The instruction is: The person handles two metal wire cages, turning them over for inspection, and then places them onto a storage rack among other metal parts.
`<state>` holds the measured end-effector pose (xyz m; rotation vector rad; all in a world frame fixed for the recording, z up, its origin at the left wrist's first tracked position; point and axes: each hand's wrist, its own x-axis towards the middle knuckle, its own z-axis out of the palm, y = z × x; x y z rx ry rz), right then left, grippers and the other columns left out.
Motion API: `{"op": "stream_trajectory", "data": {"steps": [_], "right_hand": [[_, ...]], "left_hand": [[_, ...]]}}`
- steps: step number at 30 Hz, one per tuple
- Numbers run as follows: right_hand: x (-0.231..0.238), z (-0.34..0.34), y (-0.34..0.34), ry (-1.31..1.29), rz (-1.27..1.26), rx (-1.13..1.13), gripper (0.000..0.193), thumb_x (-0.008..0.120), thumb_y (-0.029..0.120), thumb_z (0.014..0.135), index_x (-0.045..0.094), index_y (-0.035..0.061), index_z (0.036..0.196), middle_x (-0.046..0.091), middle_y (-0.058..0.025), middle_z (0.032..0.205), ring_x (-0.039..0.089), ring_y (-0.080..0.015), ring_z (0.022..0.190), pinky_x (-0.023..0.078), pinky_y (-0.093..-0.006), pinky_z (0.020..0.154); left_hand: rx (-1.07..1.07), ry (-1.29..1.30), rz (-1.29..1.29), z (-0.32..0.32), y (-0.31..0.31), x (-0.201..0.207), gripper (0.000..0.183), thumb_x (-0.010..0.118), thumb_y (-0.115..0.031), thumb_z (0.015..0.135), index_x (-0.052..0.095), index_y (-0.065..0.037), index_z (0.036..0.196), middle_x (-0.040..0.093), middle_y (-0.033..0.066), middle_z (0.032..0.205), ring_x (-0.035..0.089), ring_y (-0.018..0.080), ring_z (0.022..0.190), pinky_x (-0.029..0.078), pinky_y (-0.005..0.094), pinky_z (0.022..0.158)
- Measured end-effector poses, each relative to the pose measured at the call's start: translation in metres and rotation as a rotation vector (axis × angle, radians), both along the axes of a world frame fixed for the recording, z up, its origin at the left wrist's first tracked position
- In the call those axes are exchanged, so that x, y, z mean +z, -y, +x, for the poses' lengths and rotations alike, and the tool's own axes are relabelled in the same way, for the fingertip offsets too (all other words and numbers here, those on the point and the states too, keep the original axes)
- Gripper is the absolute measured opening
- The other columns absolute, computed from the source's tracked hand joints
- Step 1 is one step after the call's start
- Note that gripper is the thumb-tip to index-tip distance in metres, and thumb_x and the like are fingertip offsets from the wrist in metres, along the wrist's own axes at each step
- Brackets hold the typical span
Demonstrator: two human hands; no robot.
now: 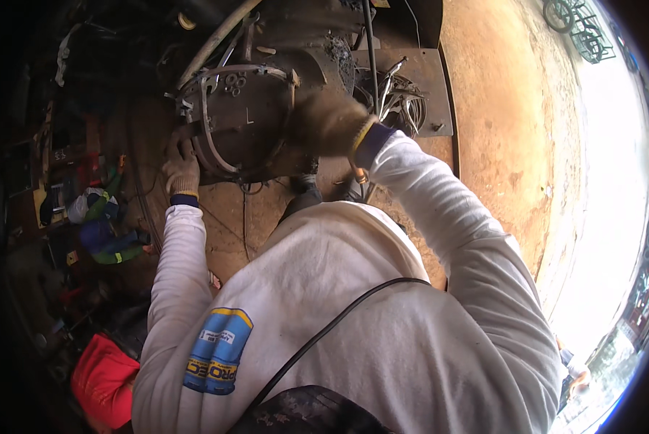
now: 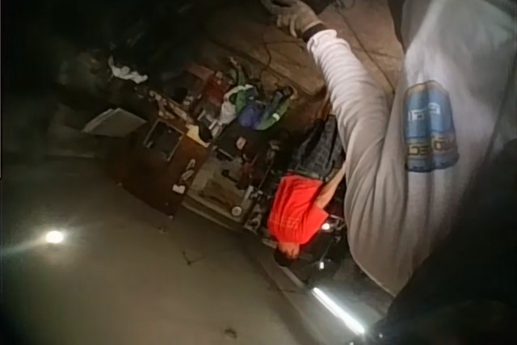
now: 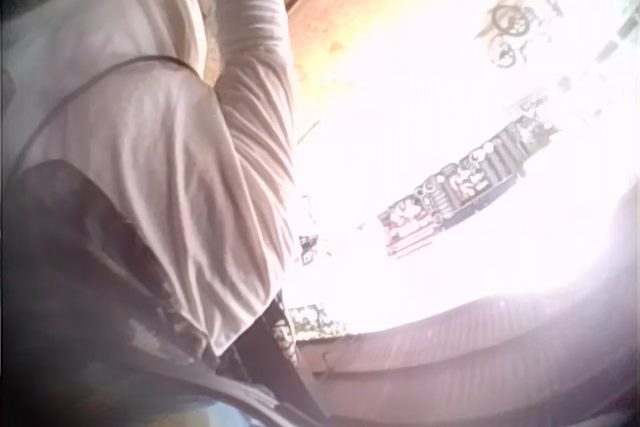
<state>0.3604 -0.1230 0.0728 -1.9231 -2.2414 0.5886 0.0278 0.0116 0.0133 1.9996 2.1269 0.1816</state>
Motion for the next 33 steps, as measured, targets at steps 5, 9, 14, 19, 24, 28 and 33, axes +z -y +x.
{"op": "stream_trajectory", "data": {"steps": [5, 9, 14, 19, 24, 28, 33], "right_hand": [[0.023, 0.036, -0.005, -0.154, 0.556, -0.289, 0.032, 0.068, 0.029, 0.089, 0.069, 0.0115, 0.116, 0.070, -0.0117, 0.112, 0.066, -0.0313, 0.105, 0.052, -0.0409, 0.091], [-0.005, 0.041, 0.031, -0.291, 0.563, -0.362, 0.024, 0.069, 0.024, 0.088, 0.072, 0.0094, 0.107, 0.070, -0.0119, 0.110, 0.067, -0.0321, 0.100, 0.054, -0.0402, 0.086], [-0.061, 0.016, 0.106, -0.390, 0.491, -0.569, 0.021, 0.069, 0.018, 0.088, 0.071, 0.0086, 0.107, 0.070, -0.0154, 0.110, 0.066, -0.0346, 0.099, 0.053, -0.0407, 0.088], [-0.174, 0.017, 0.233, -0.246, -0.337, -0.777, 0.042, 0.063, 0.036, 0.091, 0.068, 0.0052, 0.119, 0.070, -0.0178, 0.113, 0.067, -0.0321, 0.103, 0.051, -0.0394, 0.090], [-0.240, 0.019, 0.361, -0.356, -0.986, -0.813, 0.052, 0.062, 0.044, 0.089, 0.069, 0.0041, 0.120, 0.073, -0.0129, 0.094, 0.067, -0.0217, 0.074, 0.052, -0.0383, 0.067], [-0.190, -0.015, 0.342, -0.547, -0.838, -1.027, 0.049, 0.064, 0.041, 0.089, 0.069, 0.0036, 0.121, 0.073, -0.0103, 0.096, 0.067, -0.0211, 0.076, 0.053, -0.0356, 0.068], [-0.160, -0.045, 0.291, -0.553, -0.604, -1.133, 0.049, 0.064, 0.040, 0.091, 0.067, 0.0030, 0.123, 0.072, -0.0141, 0.114, 0.067, -0.0242, 0.101, 0.051, -0.0353, 0.088]], "left_hand": [[-0.127, -0.232, 0.210, -0.053, -0.019, -0.063, 0.047, 0.046, -0.046, 0.100, 0.050, -0.023, 0.141, 0.052, 0.0147, 0.143, 0.057, 0.0417, 0.121, 0.048, 0.0477, 0.099], [0.015, -0.107, -0.002, 0.004, -0.007, -0.006, 0.051, 0.042, -0.054, 0.099, 0.045, -0.030, 0.144, 0.061, 0.0197, 0.129, 0.062, 0.0408, 0.114, 0.051, 0.0475, 0.096], [-0.102, -0.186, 0.092, -0.039, -0.021, -0.047, 0.053, 0.040, -0.058, 0.099, 0.044, -0.033, 0.146, 0.066, 0.0232, 0.120, 0.065, 0.0410, 0.110, 0.052, 0.0474, 0.094], [-0.008, 0.066, -0.019, -0.004, -0.001, 0.000, 0.048, 0.046, -0.047, 0.099, 0.051, -0.024, 0.141, 0.058, 0.0197, 0.136, 0.060, 0.0417, 0.117, 0.049, 0.0474, 0.101], [-0.072, -0.015, 0.170, -0.014, -0.002, -0.014, 0.049, 0.045, -0.049, 0.100, 0.049, -0.026, 0.142, 0.060, 0.0160, 0.134, 0.062, 0.0395, 0.116, 0.050, 0.0455, 0.101], [-0.155, 0.230, 0.427, -0.029, -0.004, -0.029, 0.043, 0.051, -0.045, 0.099, 0.053, -0.029, 0.139, 0.063, 0.0147, 0.131, 0.062, 0.0373, 0.117, 0.051, 0.0425, 0.099], [-0.230, 0.561, 0.440, -0.019, 0.012, -0.013, 0.040, 0.062, -0.033, 0.097, 0.060, -0.013, 0.131, 0.065, 0.0161, 0.126, 0.063, 0.0336, 0.116, 0.050, 0.0418, 0.097]]}}
